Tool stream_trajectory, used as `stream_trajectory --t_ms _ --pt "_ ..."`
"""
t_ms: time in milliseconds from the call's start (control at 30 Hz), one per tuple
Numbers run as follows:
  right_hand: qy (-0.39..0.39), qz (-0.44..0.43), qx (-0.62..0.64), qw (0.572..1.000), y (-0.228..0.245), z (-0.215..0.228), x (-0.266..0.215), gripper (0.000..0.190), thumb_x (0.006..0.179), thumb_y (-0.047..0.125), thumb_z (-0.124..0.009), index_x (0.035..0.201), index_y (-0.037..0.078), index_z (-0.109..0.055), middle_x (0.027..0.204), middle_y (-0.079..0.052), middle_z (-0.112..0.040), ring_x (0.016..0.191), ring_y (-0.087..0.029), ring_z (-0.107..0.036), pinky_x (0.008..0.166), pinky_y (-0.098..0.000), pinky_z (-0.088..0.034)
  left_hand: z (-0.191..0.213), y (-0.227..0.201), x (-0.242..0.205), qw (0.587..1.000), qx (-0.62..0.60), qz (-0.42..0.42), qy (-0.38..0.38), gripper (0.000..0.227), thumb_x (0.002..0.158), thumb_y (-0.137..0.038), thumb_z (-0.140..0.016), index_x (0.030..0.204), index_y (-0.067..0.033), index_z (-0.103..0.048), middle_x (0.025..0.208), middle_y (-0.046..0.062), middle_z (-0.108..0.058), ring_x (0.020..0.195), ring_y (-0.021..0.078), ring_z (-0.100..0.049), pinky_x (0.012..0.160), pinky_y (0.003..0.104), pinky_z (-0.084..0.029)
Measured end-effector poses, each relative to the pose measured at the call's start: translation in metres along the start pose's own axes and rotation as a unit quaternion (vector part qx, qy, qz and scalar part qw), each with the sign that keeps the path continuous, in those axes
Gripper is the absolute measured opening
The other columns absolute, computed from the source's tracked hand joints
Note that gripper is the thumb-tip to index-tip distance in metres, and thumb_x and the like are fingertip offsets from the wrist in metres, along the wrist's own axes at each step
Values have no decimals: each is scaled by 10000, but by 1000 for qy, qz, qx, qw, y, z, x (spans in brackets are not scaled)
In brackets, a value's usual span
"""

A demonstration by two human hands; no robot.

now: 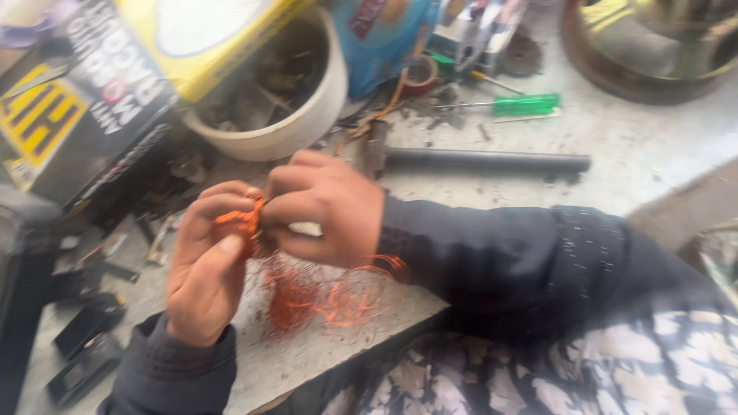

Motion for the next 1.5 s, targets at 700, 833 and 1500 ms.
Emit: stream_trajectory --t_ms 700,833,1500 --pt "42 -28 -51 997 -20 -16 -2 196 834 271 -809 952 164 -695 957 5 -623 958 -242 -597 810 -397 -477 14 27 4 984 150 91 -38 615 862 -26 -738 1407 -47 -454 1309 81 -559 1169 146 -613 978 303 -531" --pt "43 -30 -34 998 -21 -16 -1 202 840 251 -807 960 171 -666 975 7 -624 978 -246 -599 849 -394 -490 14 28 5 989 81 113 -41 605 875 35 -678 1426 -42 -441 1322 93 -535 1190 157 -602 983 310 -523" --pt "20 -76 54 995 -28 -10 0 143 863 169 -790 962 130 -695 934 -8 -653 964 -227 -635 869 -368 -501 7 26 6 987 71 145 16 520 1012 -148 -552 1477 -38 -349 1312 107 -544 1198 154 -569 1067 337 -464"
Point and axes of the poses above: each hand's wrist, its own x-axis towards the middle knuckle, its own z-axis out of the back of the hand, y = z × x, the point moved 8 cm from there along x, towards the middle knuckle
